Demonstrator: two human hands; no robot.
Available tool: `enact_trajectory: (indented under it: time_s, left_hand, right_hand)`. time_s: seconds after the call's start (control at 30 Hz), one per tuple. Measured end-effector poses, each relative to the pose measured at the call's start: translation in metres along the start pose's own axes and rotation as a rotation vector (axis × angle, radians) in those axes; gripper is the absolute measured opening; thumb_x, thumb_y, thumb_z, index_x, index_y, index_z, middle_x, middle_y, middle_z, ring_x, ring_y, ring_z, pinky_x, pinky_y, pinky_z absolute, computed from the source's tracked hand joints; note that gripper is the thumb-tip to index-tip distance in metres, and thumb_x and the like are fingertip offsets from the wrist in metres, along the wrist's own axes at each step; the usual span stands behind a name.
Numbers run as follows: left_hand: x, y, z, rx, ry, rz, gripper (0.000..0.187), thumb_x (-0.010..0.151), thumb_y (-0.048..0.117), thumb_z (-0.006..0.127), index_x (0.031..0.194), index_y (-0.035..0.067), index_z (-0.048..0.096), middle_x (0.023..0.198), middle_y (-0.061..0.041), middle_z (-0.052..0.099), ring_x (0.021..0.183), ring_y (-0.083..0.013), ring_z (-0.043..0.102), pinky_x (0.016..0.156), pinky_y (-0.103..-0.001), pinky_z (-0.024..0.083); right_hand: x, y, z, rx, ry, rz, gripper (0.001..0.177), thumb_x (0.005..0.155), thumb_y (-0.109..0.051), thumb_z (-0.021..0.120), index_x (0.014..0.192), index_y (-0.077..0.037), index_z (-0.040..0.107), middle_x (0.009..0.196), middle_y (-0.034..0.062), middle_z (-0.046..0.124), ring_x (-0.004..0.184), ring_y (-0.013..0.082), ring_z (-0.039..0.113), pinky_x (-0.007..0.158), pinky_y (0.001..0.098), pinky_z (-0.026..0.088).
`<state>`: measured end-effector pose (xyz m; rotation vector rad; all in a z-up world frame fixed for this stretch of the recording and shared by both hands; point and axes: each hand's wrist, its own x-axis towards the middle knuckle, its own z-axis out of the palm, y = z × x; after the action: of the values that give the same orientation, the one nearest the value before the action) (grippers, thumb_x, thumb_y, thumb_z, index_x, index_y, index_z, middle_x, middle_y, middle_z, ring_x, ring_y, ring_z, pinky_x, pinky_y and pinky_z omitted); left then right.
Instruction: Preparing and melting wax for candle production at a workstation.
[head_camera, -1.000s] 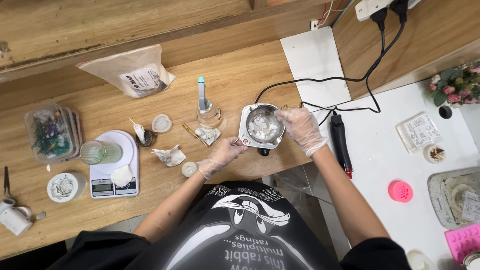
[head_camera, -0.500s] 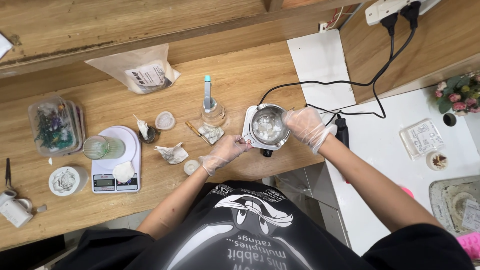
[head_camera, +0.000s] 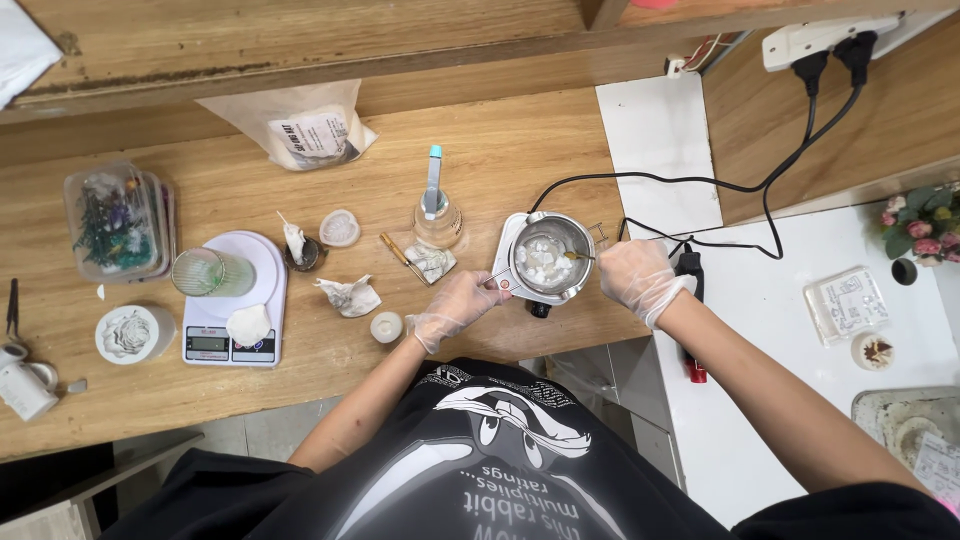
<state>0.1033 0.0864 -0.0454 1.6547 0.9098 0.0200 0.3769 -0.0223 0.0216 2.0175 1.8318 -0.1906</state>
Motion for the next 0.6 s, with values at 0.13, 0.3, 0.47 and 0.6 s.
enact_trajectory:
  time_s: [0.13, 0.3, 0.47, 0.6]
  left_hand:
    - [-0.005, 0.006, 0.000, 0.033, 0.019, -0.009, 0.037, 0.086, 0.038, 0.076, 0.094, 0.002, 0.075, 0.068, -0.010, 0.066, 0.067, -0.0192, 0.061, 0.069, -0.036, 0.050]
    - [-0.007, 0.006, 0.001, 0.049, 0.012, -0.006, 0.037, 0.085, 0.038, 0.076, 0.095, 0.003, 0.077, 0.076, -0.012, 0.072, 0.073, -0.0207, 0.068, 0.074, -0.036, 0.052]
    - [-0.001, -0.006, 0.009, 0.029, 0.011, 0.013, 0.037, 0.086, 0.038, 0.075, 0.100, 0.003, 0.077, 0.084, -0.013, 0.076, 0.079, -0.0212, 0.071, 0.078, -0.035, 0.053]
    - [-0.003, -0.007, 0.009, 0.023, -0.013, 0.016, 0.038, 0.087, 0.038, 0.073, 0.101, 0.003, 0.077, 0.085, -0.012, 0.076, 0.081, -0.0197, 0.072, 0.079, -0.034, 0.053]
  right_hand:
    - [0.000, -0.013, -0.024, 0.149, -0.157, 0.166, 0.019, 0.087, -0.015, 0.059, 0.090, -0.010, 0.077, 0.089, 0.0158, 0.076, 0.088, 0.0332, 0.074, 0.077, 0.0454, 0.058]
    - [0.003, -0.014, -0.013, 0.359, -0.266, 0.292, 0.025, 0.086, -0.014, 0.058, 0.098, -0.005, 0.079, 0.098, 0.0231, 0.075, 0.095, 0.0389, 0.073, 0.088, 0.0465, 0.057]
    - [0.007, -0.015, 0.018, 0.582, -0.270, 0.376, 0.030, 0.087, -0.019, 0.061, 0.096, 0.005, 0.076, 0.094, 0.0286, 0.072, 0.092, 0.0422, 0.072, 0.086, 0.0459, 0.055]
    - [0.005, -0.026, 0.012, 0.829, -0.301, 0.466, 0.032, 0.084, -0.024, 0.068, 0.087, 0.006, 0.078, 0.079, 0.0223, 0.075, 0.077, 0.0332, 0.074, 0.079, 0.0414, 0.057]
